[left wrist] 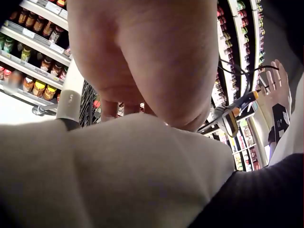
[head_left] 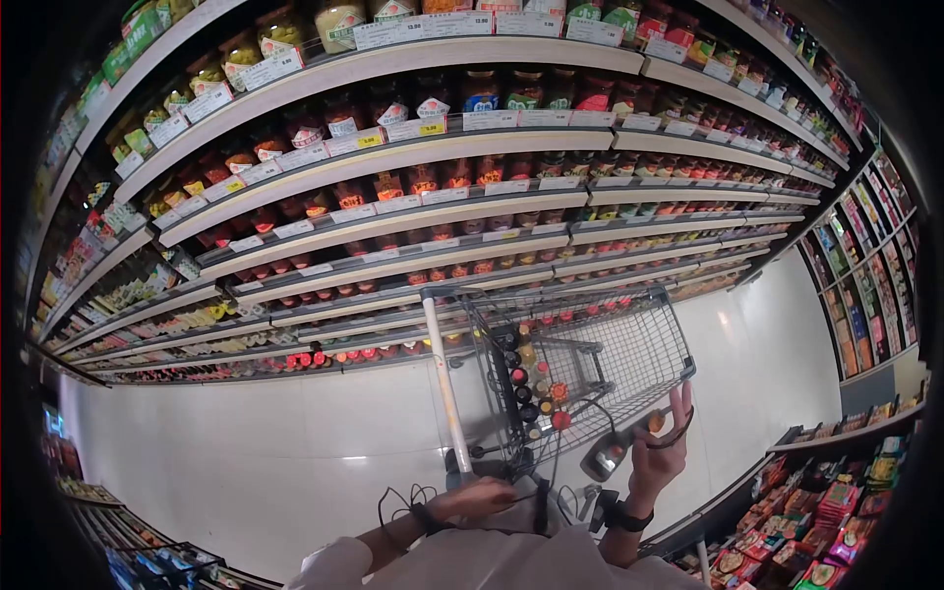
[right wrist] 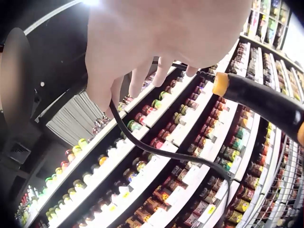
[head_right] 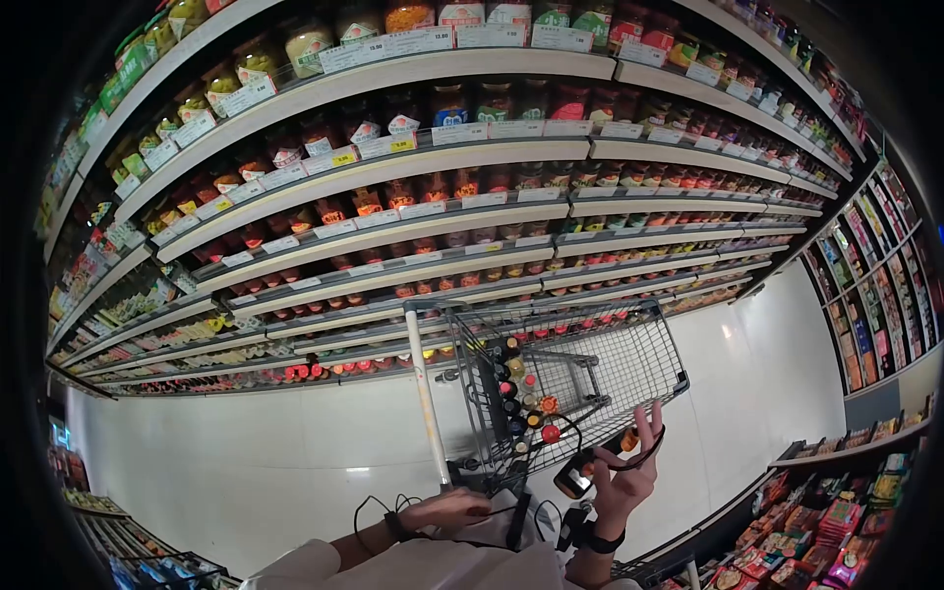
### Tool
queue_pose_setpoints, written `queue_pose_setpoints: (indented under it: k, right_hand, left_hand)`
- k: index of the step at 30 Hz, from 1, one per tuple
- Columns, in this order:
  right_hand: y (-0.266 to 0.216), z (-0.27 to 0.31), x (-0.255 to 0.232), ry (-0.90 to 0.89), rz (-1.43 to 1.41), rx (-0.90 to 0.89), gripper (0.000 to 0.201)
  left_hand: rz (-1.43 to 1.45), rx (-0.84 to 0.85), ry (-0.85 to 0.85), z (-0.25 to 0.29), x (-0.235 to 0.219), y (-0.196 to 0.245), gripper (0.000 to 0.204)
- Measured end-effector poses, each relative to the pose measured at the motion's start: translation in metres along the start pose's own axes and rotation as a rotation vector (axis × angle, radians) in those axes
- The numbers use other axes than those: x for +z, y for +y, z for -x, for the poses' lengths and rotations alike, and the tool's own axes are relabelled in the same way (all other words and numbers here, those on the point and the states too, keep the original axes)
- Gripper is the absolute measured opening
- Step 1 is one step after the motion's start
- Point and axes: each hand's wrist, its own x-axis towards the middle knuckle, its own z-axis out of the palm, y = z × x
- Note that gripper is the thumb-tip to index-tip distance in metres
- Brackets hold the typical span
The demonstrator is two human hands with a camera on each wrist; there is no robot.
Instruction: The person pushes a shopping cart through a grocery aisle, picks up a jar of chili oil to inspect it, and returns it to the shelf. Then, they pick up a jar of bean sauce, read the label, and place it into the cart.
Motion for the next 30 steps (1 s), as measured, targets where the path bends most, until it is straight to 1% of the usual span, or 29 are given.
queue_pose_setpoints:
  k: [1, 2, 3, 6, 7, 8, 10, 11, 12, 14, 15, 17, 18, 19, 20, 21, 22, 23, 24, 25, 26, 27, 28, 29, 30]
  right_hand:
    - [0.0, -0.001, -0.003, -0.021, 0.025, -0.011, 0.019]
    - [0.0, -0.004, -0.007, -0.045, 0.049, -0.024, 0.019]
    - [-0.004, -0.008, -0.007, 0.003, 0.052, -0.052, 0.018]
    - [0.023, -0.002, -0.023, 0.044, -0.051, -0.026, 0.02]
    - [0.029, -0.002, -0.026, 0.105, -0.035, -0.052, 0.021]
    - [0.032, 0.002, -0.029, 0.175, -0.085, 0.029, 0.017]
    - [0.046, 0.002, -0.04, 0.256, 0.013, -0.017, 0.012]
    - [0.054, 0.006, -0.043, 0.318, -0.004, 0.017, 0.015]
    - [0.069, 0.016, -0.055, 0.243, 0.084, 0.051, 0.022]
    - [0.072, 0.012, -0.055, 0.319, 0.002, 0.066, 0.028]
    - [0.072, 0.011, -0.054, 0.347, -0.021, 0.074, 0.029]
    - [0.073, 0.01, -0.05, 0.402, -0.066, 0.09, 0.032]
    - [0.075, 0.012, -0.049, 0.387, -0.11, 0.111, 0.033]
    - [0.077, 0.015, -0.046, 0.371, -0.154, 0.133, 0.035]
    - [0.078, 0.018, -0.044, 0.356, -0.199, 0.155, 0.036]
    - [0.079, 0.021, -0.046, 0.321, -0.191, 0.147, 0.034]
    - [0.078, 0.024, -0.045, 0.322, -0.24, 0.165, 0.033]
    - [0.076, 0.026, -0.044, 0.323, -0.287, 0.18, 0.031]
    - [0.074, 0.026, -0.044, 0.324, -0.334, 0.193, 0.029]
    - [0.074, 0.025, -0.042, 0.369, -0.336, 0.173, 0.026]
    - [0.072, 0.027, -0.044, 0.362, -0.325, 0.195, 0.026]
    - [0.068, 0.029, -0.048, 0.362, -0.315, 0.216, 0.026]
    - [0.065, 0.03, -0.051, 0.369, -0.305, 0.239, 0.026]
    - [0.06, 0.03, -0.054, 0.38, -0.319, 0.214, 0.018]
    - [0.06, 0.033, -0.056, 0.394, -0.292, 0.212, 0.02]
  left_hand:
    - [-0.026, 0.061, 0.055, 0.0, 0.003, -0.008, 0.026]
    - [-0.051, 0.122, 0.113, -0.003, 0.001, -0.002, 0.026]
    - [-0.138, 0.191, 0.257, 0.0, 0.0, 0.007, 0.029]
    - [0.128, -0.051, 0.113, 0.009, 0.012, -0.01, 0.032]
    - [0.043, -0.295, -0.102, 0.007, -0.01, 0.015, 0.034]
    - [0.165, -0.338, -0.02, 0.012, -0.007, 0.014, 0.034]
    - [0.414, -0.418, 0.152, 0.029, 0.001, 0.007, 0.035]
    - [0.367, -0.401, 0.26, 0.037, 0.001, 0.013, 0.029]
    - [0.515, -0.433, 0.354, 0.046, 0.006, 0.011, 0.028]
    - [0.815, -0.488, 0.546, 0.067, 0.019, 0.0, 0.026]
    - [0.722, -0.616, 0.46, 0.084, 0.018, -0.008, 0.03]
    - [0.408, -0.735, 0.282, 0.106, 0.005, -0.022, 0.035]
    - [0.252, -0.788, 0.191, 0.114, 0.003, -0.028, 0.039]
    - [0.243, -0.823, 0.21, 0.116, -0.003, -0.03, 0.038]
    - [0.14, -0.792, 0.308, 0.114, -0.007, -0.034, 0.034]
    - [0.037, -0.758, 0.404, 0.11, -0.011, -0.039, 0.03]
    - [-0.065, -0.721, 0.499, 0.105, -0.016, -0.041, 0.027]
    - [-0.009, -0.762, 0.504, 0.093, -0.031, -0.019, 0.019]
    - [0.059, -0.721, 0.489, 0.09, -0.027, -0.024, 0.02]
    - [0.126, -0.677, 0.473, 0.088, -0.021, -0.037, 0.021]
    - [0.189, -0.628, 0.456, 0.084, -0.013, -0.051, 0.023]
    - [0.222, -0.556, 0.474, 0.079, 0.0, -0.065, 0.032]
    - [0.182, -0.611, 0.479, 0.07, 0.008, -0.07, 0.05]
    - [0.163, -0.636, 0.539, 0.06, 0.014, -0.072, 0.06]
    - [0.145, -0.66, 0.597, 0.053, 0.017, -0.074, 0.071]
